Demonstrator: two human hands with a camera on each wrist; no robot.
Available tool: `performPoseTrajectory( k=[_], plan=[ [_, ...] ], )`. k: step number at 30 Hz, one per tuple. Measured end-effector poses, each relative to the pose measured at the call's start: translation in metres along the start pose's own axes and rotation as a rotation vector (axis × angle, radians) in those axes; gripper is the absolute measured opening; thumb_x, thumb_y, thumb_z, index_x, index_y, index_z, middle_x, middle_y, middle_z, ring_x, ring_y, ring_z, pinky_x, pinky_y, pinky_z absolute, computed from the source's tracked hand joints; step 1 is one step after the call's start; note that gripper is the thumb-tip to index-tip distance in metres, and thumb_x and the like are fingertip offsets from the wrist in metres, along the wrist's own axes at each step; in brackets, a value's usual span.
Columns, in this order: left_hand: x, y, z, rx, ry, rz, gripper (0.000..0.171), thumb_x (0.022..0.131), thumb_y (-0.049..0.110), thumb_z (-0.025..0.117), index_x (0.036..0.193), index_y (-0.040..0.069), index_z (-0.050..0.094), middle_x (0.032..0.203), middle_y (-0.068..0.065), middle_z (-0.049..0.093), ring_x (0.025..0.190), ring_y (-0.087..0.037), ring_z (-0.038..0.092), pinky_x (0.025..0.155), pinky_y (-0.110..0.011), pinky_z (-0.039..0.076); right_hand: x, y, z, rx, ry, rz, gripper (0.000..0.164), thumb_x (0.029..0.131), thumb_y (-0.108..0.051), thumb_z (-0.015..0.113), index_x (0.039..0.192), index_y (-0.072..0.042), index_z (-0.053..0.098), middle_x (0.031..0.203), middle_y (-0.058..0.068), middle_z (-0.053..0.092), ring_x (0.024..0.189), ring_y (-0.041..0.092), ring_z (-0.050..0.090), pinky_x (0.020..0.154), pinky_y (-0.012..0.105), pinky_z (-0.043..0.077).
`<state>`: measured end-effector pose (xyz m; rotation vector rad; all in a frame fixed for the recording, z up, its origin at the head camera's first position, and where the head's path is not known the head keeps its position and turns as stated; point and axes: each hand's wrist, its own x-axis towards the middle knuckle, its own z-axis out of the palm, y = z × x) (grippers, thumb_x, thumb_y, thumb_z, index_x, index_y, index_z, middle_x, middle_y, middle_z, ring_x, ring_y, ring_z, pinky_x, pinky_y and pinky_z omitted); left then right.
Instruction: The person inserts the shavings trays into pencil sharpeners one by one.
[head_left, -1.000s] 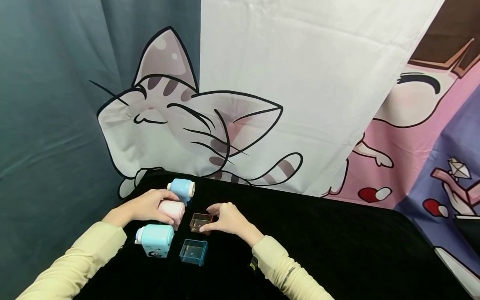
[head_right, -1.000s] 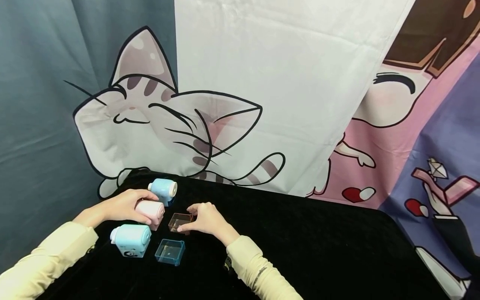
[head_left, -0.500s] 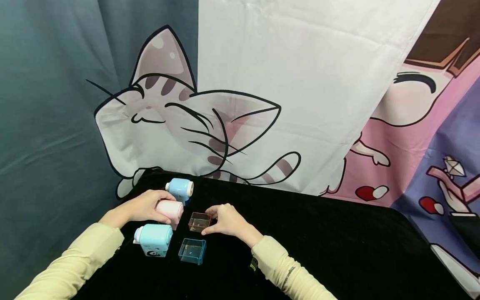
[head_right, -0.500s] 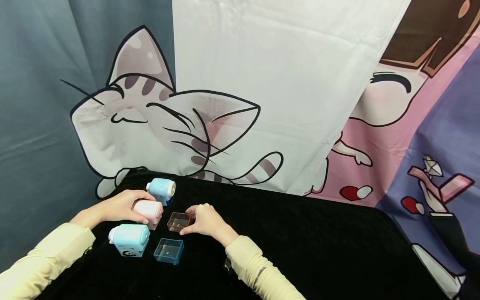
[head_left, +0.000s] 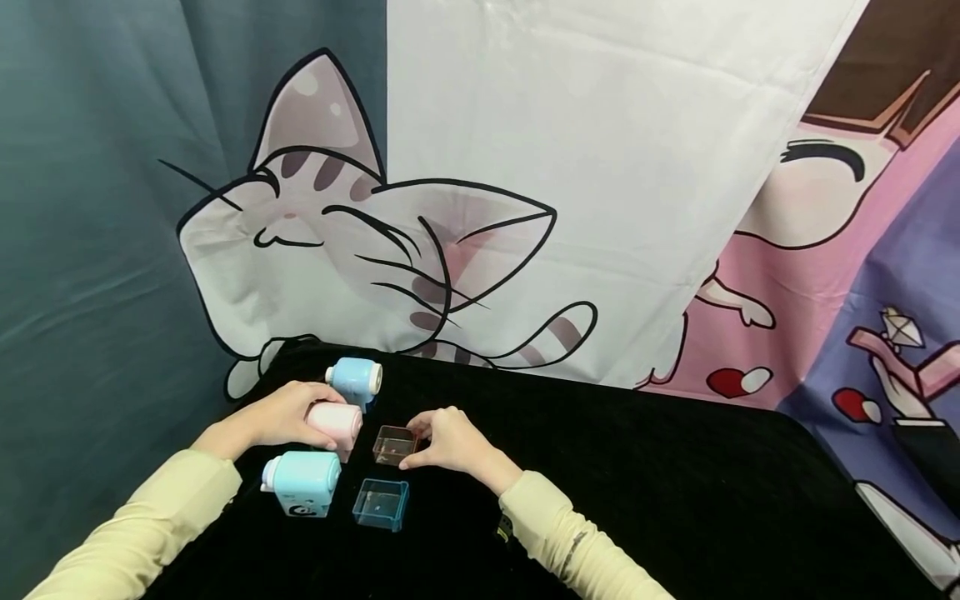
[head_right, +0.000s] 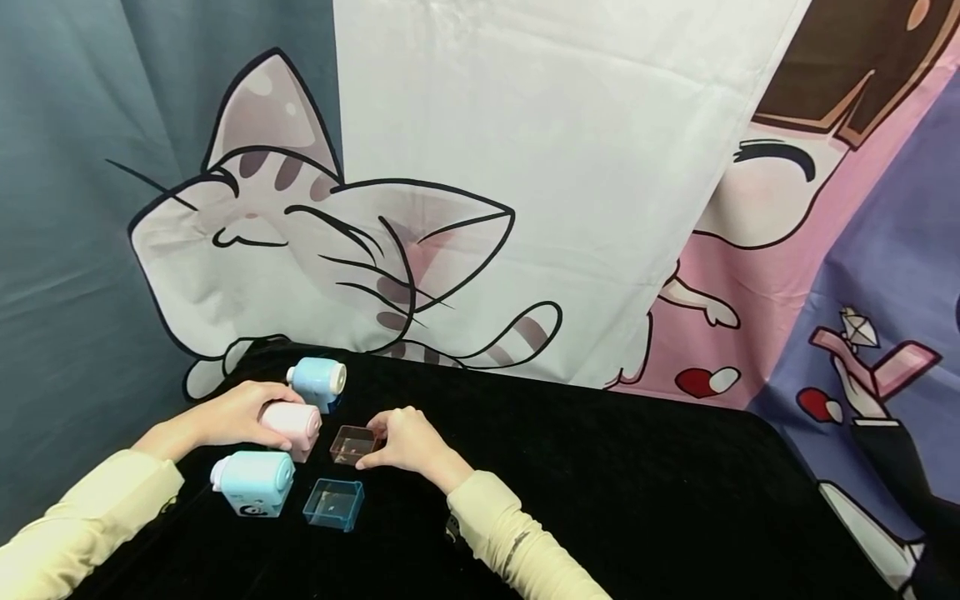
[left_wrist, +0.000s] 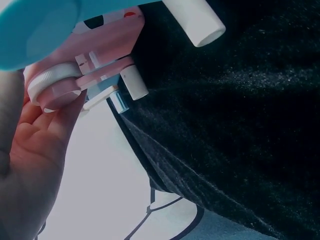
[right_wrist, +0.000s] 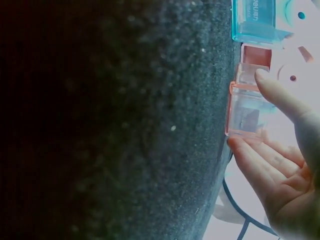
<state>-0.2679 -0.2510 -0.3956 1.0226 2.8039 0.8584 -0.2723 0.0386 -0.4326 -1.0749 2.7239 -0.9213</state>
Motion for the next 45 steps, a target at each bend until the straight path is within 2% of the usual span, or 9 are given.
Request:
performPoseTrajectory(
  k=[11, 18, 29, 37, 45],
  plan=[
    [0.000, -0.003, 0.002, 0.009, 0.027, 0.017, 0.047, 0.064, 0.039, 0.079, 0.100, 0.015, 0.061, 0.093, 0.003, 0.061, 0.076, -0.012, 0.052, 0.065, -0.030, 0.046, 0.003, -0.001, 0.000, -0.039, 0.001, -0.014, 0.045, 0.066, -0.039, 0.079, 0.098, -0.011, 0.066, 0.089, -0.004, 0.068, 0.076, -0.001, 0.057, 0.070, 0.015, 0.047],
    [0.001, -0.005, 0.003, 0.015, 0.027, 0.035, 0.047, 0.064, 0.038, 0.079, 0.100, 0.013, 0.062, 0.092, 0.002, 0.062, 0.074, -0.011, 0.052, 0.063, -0.029, 0.046, 0.008, -0.003, 0.001, -0.051, 0.008, -0.014, 0.045, 0.065, -0.038, 0.079, 0.098, -0.011, 0.066, 0.089, -0.004, 0.068, 0.077, -0.001, 0.056, 0.068, 0.015, 0.047],
    [0.003, -0.004, 0.002, 0.012, 0.007, 0.014, 0.049, 0.063, 0.039, 0.080, 0.101, 0.014, 0.062, 0.092, 0.003, 0.061, 0.074, -0.011, 0.052, 0.064, -0.029, 0.046, 0.018, -0.005, 0.003, -0.059, 0.012, -0.027, 0.046, 0.065, -0.039, 0.079, 0.099, -0.011, 0.066, 0.091, -0.003, 0.068, 0.078, -0.001, 0.057, 0.068, 0.015, 0.047],
    [0.001, -0.004, 0.001, -0.001, -0.020, -0.012, 0.049, 0.063, 0.039, 0.080, 0.101, 0.014, 0.062, 0.092, 0.002, 0.062, 0.074, -0.012, 0.052, 0.063, -0.028, 0.046, 0.022, -0.010, 0.004, -0.053, -0.016, -0.030, 0.046, 0.066, -0.039, 0.079, 0.100, -0.010, 0.065, 0.093, -0.002, 0.068, 0.079, -0.001, 0.057, 0.070, 0.014, 0.047],
    [0.004, -0.006, 0.000, -0.003, -0.024, -0.012, 0.049, 0.065, 0.038, 0.079, 0.102, 0.014, 0.061, 0.094, 0.002, 0.062, 0.075, -0.012, 0.052, 0.063, -0.028, 0.045, 0.028, -0.011, 0.002, -0.089, -0.028, -0.048, 0.049, 0.067, -0.040, 0.078, 0.102, -0.009, 0.065, 0.094, 0.000, 0.069, 0.081, 0.001, 0.059, 0.071, 0.014, 0.047]
  ],
)
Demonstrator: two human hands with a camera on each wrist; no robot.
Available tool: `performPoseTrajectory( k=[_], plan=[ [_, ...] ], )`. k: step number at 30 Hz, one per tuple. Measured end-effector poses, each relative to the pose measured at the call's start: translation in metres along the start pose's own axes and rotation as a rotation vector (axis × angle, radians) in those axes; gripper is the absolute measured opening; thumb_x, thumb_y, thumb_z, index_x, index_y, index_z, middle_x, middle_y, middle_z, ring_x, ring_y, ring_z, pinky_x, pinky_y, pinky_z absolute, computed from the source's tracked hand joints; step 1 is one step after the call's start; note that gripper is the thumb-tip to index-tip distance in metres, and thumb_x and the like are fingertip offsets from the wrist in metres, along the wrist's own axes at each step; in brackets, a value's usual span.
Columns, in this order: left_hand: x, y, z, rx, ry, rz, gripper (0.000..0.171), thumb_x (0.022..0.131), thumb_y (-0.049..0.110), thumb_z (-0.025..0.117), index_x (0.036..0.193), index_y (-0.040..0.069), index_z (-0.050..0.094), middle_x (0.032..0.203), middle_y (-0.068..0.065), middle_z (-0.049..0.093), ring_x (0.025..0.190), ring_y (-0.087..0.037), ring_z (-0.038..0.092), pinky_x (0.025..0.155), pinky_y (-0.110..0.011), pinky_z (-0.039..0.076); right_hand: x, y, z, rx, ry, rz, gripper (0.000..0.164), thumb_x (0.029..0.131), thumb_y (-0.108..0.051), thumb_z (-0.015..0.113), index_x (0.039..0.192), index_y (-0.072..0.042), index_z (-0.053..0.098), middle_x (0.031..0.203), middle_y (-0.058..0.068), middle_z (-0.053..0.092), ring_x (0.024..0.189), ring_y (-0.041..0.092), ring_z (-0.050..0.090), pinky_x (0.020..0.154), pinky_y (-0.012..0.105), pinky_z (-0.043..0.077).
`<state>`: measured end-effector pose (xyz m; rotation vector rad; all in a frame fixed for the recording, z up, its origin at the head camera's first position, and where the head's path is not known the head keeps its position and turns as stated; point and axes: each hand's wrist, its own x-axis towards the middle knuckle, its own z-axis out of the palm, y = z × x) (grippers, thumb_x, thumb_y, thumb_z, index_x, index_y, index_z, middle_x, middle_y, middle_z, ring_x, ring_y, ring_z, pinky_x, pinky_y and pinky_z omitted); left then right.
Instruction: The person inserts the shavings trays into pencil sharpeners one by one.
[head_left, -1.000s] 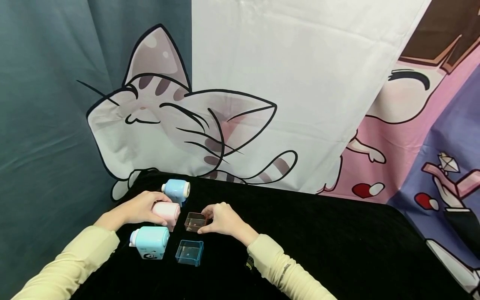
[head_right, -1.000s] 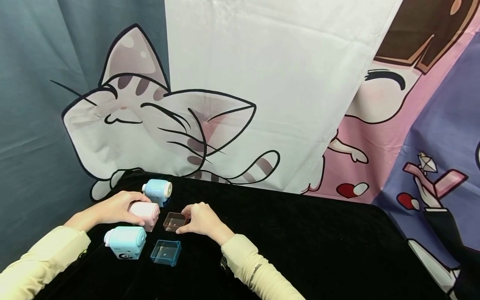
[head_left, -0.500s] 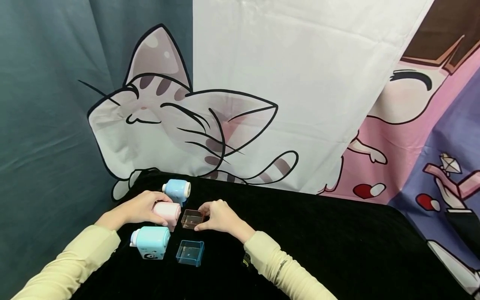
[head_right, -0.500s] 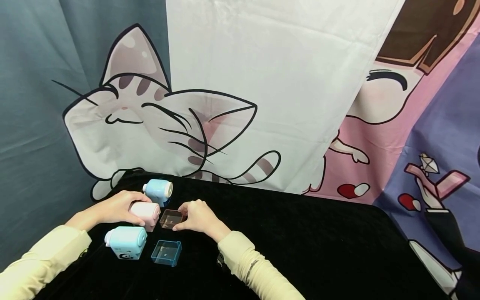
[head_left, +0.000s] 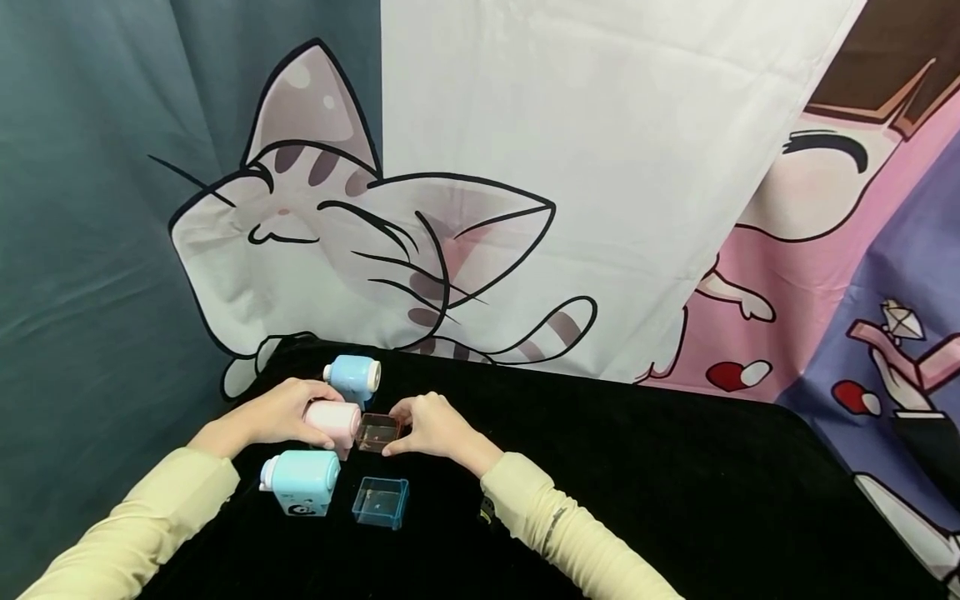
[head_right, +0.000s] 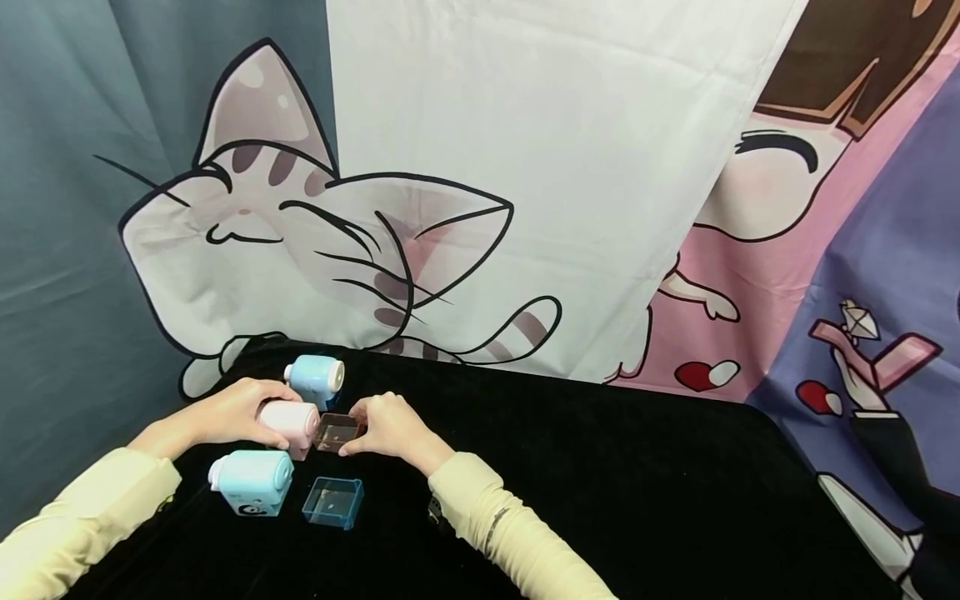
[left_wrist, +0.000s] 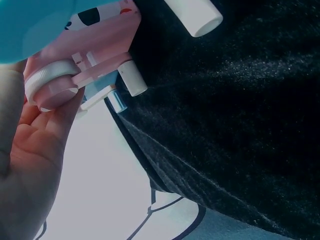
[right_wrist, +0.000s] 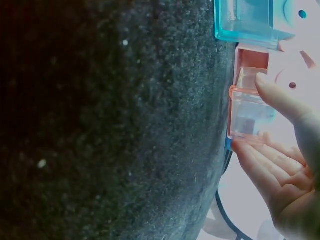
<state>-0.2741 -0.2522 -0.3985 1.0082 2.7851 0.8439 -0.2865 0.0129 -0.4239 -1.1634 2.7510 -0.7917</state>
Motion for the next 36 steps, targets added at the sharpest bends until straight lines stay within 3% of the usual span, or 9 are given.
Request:
performPoseTrajectory(
  k=[36],
  plan=[
    [-0.0005, 0.0026, -0.0009, -0.003, 0.011, -0.005, 0.050, 0.064, 0.037, 0.080, 0.102, 0.011, 0.062, 0.095, 0.000, 0.062, 0.075, -0.013, 0.052, 0.063, -0.029, 0.045, 0.0076, -0.0049, 0.0067, -0.008, -0.030, 0.002, 0.050, 0.066, -0.041, 0.079, 0.101, -0.010, 0.065, 0.092, -0.002, 0.069, 0.078, 0.000, 0.059, 0.068, 0.012, 0.046]
  ],
)
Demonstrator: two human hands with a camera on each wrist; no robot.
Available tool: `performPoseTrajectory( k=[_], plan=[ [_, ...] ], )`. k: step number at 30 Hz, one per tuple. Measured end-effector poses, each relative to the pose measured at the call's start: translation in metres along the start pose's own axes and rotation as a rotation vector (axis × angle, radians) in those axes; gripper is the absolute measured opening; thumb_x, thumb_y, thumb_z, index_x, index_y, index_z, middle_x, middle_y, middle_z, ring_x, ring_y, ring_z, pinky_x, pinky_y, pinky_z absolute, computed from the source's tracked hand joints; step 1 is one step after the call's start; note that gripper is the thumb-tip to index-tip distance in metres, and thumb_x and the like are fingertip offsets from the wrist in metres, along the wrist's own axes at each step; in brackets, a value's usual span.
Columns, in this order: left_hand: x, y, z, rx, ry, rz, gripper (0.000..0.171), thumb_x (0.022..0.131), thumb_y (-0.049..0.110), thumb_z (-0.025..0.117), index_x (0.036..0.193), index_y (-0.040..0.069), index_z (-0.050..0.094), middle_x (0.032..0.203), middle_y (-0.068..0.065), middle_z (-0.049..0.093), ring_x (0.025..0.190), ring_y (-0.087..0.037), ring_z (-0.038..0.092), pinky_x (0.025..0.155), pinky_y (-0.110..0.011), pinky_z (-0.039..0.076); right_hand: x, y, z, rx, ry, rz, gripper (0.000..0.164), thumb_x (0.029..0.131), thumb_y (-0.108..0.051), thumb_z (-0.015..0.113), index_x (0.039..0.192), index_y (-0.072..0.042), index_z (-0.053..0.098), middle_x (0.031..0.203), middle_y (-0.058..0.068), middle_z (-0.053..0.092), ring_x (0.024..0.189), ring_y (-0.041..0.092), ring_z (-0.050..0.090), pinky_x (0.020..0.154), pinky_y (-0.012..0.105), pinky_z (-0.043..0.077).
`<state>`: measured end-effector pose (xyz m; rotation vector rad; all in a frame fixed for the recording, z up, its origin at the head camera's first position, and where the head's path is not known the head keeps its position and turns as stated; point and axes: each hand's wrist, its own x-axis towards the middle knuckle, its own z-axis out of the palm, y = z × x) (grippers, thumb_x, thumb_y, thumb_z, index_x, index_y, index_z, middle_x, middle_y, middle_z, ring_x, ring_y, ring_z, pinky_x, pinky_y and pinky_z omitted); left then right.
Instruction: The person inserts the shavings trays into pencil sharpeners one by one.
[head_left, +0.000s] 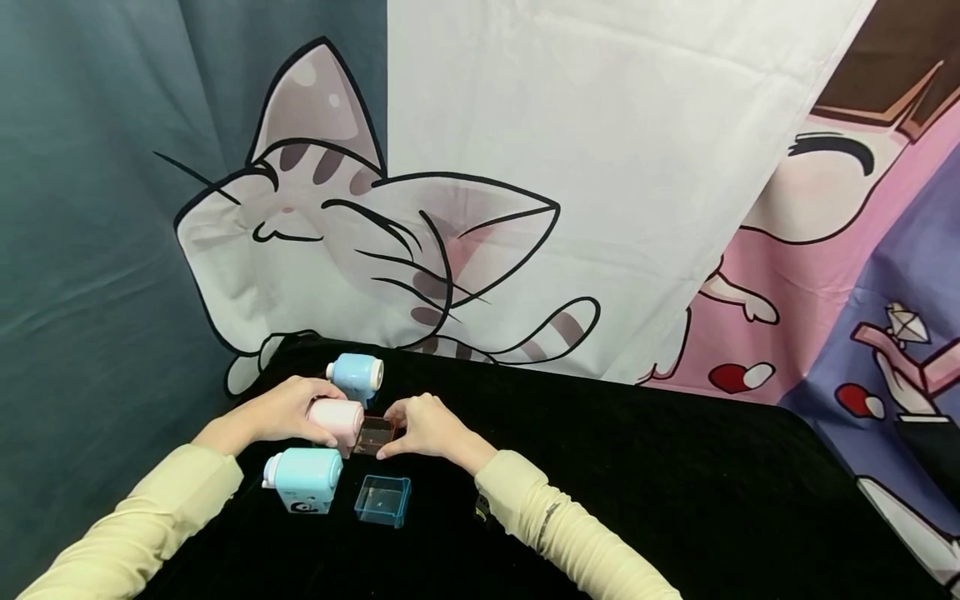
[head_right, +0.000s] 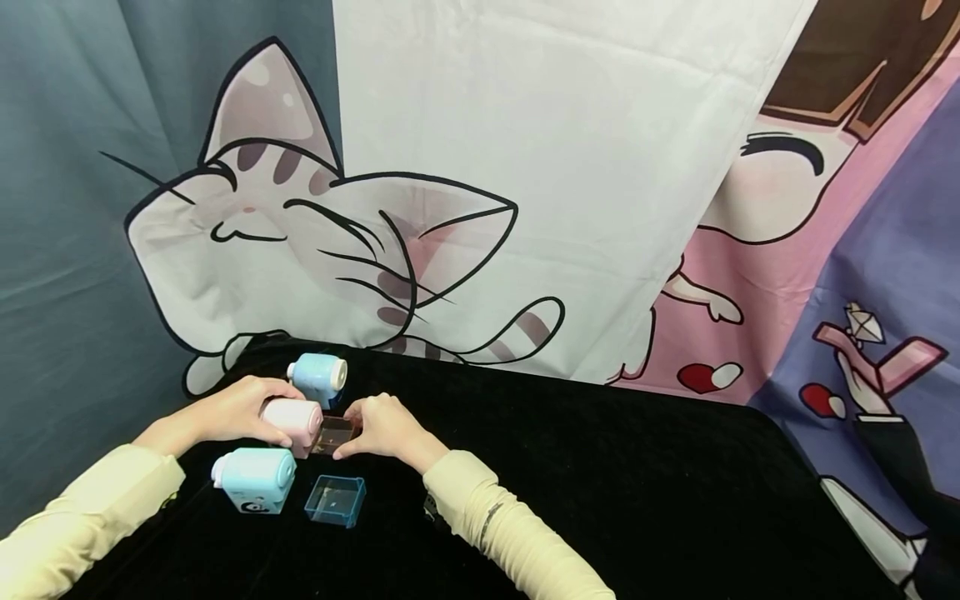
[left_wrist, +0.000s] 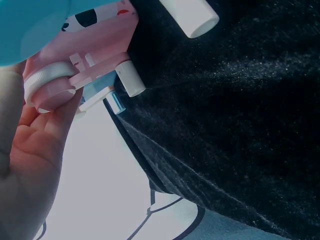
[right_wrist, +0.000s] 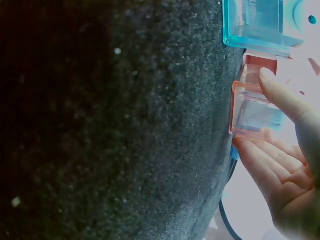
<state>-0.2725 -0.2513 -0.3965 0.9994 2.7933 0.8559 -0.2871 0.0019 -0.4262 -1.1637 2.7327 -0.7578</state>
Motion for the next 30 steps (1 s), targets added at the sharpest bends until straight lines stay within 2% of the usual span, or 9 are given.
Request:
performPoseTrajectory(
  k=[8, 19, 30],
  plan=[
    [-0.001, 0.001, 0.001, -0.019, -0.016, -0.016, 0.050, 0.064, 0.037, 0.080, 0.103, 0.012, 0.062, 0.096, 0.000, 0.062, 0.076, -0.013, 0.052, 0.064, -0.029, 0.045, -0.001, -0.001, 0.001, -0.001, -0.015, -0.013, 0.049, 0.065, -0.042, 0.079, 0.101, -0.010, 0.065, 0.091, -0.003, 0.069, 0.076, -0.004, 0.056, 0.068, 0.011, 0.046],
    [0.001, 0.000, 0.002, -0.024, -0.003, 0.017, 0.050, 0.063, 0.037, 0.080, 0.101, 0.011, 0.062, 0.094, 0.000, 0.062, 0.075, -0.012, 0.053, 0.063, -0.029, 0.047, 0.003, -0.006, 0.001, -0.019, -0.024, -0.037, 0.052, 0.066, -0.043, 0.077, 0.104, -0.009, 0.065, 0.094, -0.002, 0.068, 0.076, -0.004, 0.056, 0.067, 0.010, 0.046],
    [-0.001, -0.002, 0.002, -0.014, -0.010, 0.020, 0.050, 0.063, 0.039, 0.080, 0.101, 0.012, 0.062, 0.093, 0.001, 0.062, 0.075, -0.012, 0.052, 0.063, -0.028, 0.046, 0.009, -0.008, 0.004, -0.091, -0.024, -0.065, 0.053, 0.066, -0.048, 0.076, 0.103, -0.011, 0.066, 0.093, -0.005, 0.068, 0.076, -0.006, 0.055, 0.066, 0.009, 0.045]
  ],
)
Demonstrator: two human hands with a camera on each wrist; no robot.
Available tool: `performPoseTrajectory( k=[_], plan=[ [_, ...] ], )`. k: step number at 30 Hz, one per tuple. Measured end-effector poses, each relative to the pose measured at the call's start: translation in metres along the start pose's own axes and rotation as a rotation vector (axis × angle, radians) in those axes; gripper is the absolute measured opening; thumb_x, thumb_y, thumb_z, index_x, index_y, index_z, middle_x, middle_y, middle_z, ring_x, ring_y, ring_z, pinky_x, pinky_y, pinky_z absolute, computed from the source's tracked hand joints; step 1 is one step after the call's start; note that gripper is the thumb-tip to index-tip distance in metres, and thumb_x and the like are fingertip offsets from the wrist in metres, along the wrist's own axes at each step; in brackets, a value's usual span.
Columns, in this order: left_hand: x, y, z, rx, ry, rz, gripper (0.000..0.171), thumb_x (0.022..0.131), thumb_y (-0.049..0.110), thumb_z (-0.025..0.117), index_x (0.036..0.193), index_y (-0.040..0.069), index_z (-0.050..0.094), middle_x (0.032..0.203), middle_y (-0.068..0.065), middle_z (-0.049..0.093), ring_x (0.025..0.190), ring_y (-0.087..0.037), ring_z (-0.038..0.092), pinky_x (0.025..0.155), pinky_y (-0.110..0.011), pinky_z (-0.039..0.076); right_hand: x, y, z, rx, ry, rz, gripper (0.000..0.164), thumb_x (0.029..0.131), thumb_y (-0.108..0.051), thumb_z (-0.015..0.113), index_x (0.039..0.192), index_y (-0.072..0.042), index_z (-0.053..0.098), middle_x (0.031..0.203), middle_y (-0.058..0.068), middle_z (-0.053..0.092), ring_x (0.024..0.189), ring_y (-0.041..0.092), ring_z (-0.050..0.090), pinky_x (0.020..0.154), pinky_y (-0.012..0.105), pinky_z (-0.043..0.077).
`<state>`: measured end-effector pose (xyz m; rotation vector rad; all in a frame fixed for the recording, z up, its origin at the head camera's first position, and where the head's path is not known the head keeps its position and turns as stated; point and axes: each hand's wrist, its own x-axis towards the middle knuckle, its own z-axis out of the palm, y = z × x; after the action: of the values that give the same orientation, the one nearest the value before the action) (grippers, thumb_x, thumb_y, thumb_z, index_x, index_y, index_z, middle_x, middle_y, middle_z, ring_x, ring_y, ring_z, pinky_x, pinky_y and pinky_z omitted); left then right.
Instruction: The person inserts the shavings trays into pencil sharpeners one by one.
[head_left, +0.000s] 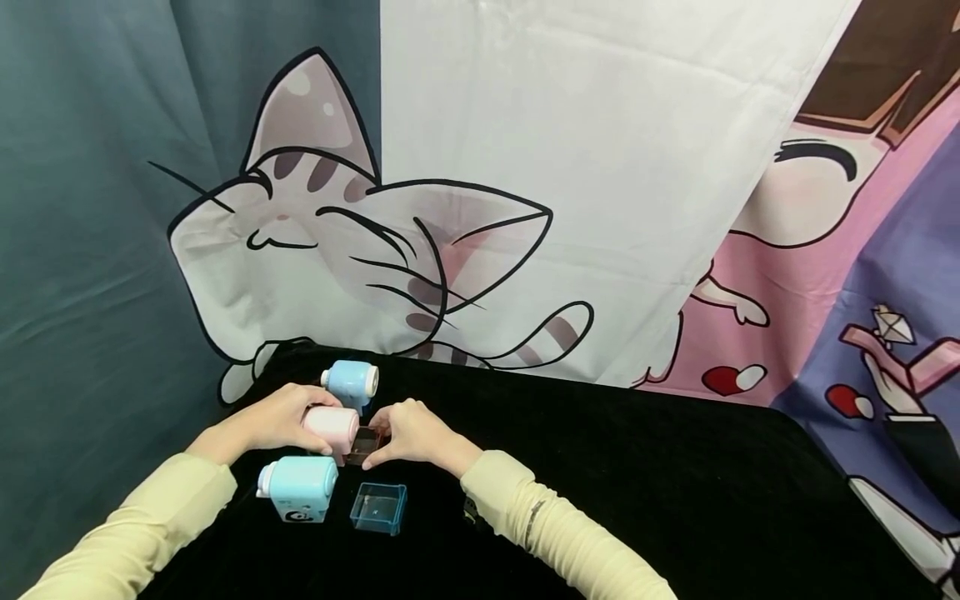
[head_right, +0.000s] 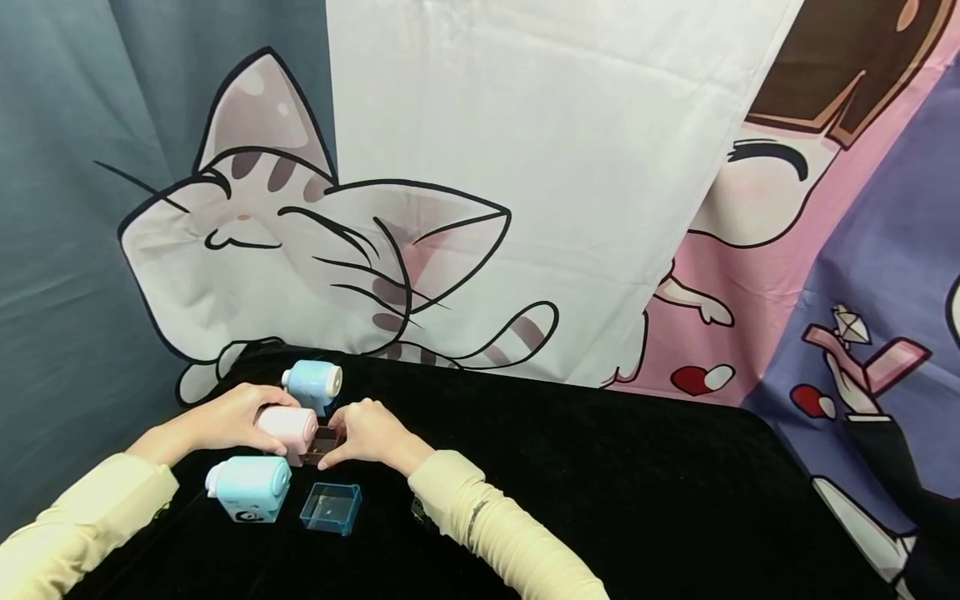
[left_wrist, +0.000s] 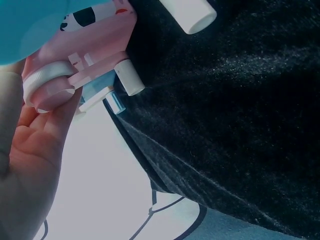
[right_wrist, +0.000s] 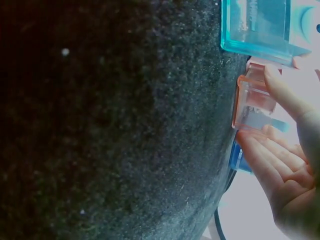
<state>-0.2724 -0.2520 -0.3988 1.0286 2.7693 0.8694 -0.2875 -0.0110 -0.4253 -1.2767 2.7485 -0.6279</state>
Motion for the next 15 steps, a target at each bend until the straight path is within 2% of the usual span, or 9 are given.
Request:
performPoseTrajectory(
  k=[8, 15],
  plan=[
    [-0.0018, 0.0018, 0.0002, 0.023, 0.034, 0.045, 0.050, 0.063, 0.039, 0.080, 0.100, 0.010, 0.063, 0.092, 0.000, 0.062, 0.074, -0.011, 0.052, 0.062, -0.029, 0.047, 0.0036, -0.0030, 0.0003, -0.006, -0.017, -0.014, 0.049, 0.067, -0.048, 0.075, 0.101, -0.014, 0.066, 0.092, -0.007, 0.068, 0.074, -0.007, 0.054, 0.065, 0.008, 0.044],
    [-0.0012, 0.0030, -0.0009, 0.035, 0.030, 0.066, 0.051, 0.064, 0.040, 0.079, 0.101, 0.009, 0.062, 0.094, -0.001, 0.062, 0.076, -0.010, 0.053, 0.063, -0.029, 0.047, 0.0062, -0.0044, 0.0018, -0.018, -0.014, 0.010, 0.051, 0.066, -0.049, 0.075, 0.103, -0.015, 0.065, 0.094, -0.008, 0.068, 0.076, -0.007, 0.054, 0.066, 0.009, 0.044]
  ],
)
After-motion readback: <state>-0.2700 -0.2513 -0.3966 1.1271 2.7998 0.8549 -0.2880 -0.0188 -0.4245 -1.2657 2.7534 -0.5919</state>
